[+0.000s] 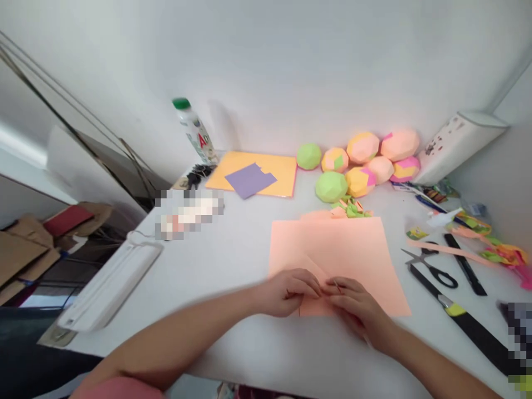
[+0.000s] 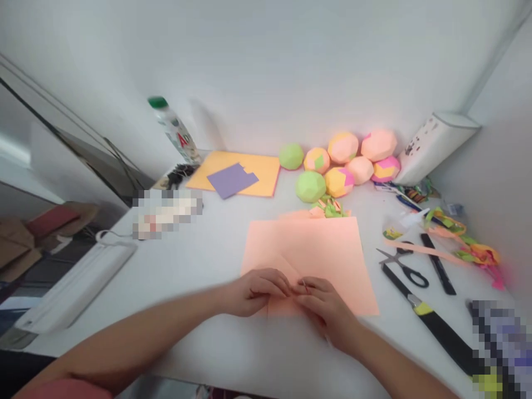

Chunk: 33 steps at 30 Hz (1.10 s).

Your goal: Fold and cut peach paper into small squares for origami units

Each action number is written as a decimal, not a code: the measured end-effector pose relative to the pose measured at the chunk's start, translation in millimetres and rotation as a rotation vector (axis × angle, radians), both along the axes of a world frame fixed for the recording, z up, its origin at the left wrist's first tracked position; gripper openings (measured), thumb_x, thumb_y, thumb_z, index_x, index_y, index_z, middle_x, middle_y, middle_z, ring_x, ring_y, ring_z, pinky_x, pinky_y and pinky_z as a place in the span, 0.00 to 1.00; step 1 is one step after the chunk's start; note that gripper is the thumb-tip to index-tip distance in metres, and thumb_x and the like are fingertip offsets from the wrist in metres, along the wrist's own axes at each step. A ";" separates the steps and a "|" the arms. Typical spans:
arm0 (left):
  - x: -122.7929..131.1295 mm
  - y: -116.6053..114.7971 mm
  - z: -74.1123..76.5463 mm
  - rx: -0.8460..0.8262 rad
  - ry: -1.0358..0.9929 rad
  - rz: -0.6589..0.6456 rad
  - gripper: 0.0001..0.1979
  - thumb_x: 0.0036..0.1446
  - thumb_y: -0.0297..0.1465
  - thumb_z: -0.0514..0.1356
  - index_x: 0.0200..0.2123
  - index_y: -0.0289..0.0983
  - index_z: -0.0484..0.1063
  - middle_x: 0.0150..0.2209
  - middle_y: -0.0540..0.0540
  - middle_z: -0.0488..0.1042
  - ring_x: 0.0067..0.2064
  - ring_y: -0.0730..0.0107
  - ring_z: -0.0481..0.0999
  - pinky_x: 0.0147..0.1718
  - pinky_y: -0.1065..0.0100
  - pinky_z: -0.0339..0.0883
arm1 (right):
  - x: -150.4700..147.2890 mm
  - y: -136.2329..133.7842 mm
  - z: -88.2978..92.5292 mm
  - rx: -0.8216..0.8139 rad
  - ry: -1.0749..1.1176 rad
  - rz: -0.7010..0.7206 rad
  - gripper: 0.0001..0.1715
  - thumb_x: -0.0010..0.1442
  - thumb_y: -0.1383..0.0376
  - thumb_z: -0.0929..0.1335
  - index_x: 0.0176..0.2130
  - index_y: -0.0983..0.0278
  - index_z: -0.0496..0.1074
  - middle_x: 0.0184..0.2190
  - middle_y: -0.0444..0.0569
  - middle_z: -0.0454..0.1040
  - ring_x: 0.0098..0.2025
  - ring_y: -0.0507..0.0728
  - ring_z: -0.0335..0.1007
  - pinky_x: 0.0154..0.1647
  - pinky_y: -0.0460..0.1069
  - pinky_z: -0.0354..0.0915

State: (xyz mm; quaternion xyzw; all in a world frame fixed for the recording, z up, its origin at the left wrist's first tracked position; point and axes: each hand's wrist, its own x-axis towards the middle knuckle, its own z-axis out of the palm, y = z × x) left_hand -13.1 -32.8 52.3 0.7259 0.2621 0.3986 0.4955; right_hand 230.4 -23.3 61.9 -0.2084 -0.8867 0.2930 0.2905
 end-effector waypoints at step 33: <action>-47.3 20.6 -22.1 0.591 0.873 0.255 0.26 0.63 0.34 0.52 0.63 0.35 0.57 0.65 0.38 0.53 0.65 0.51 0.55 0.61 0.50 0.53 | -10.0 -16.1 -3.1 0.192 -0.063 -0.094 0.12 0.61 0.73 0.65 0.44 0.61 0.70 0.39 0.50 0.78 0.50 0.57 0.71 0.51 0.53 0.66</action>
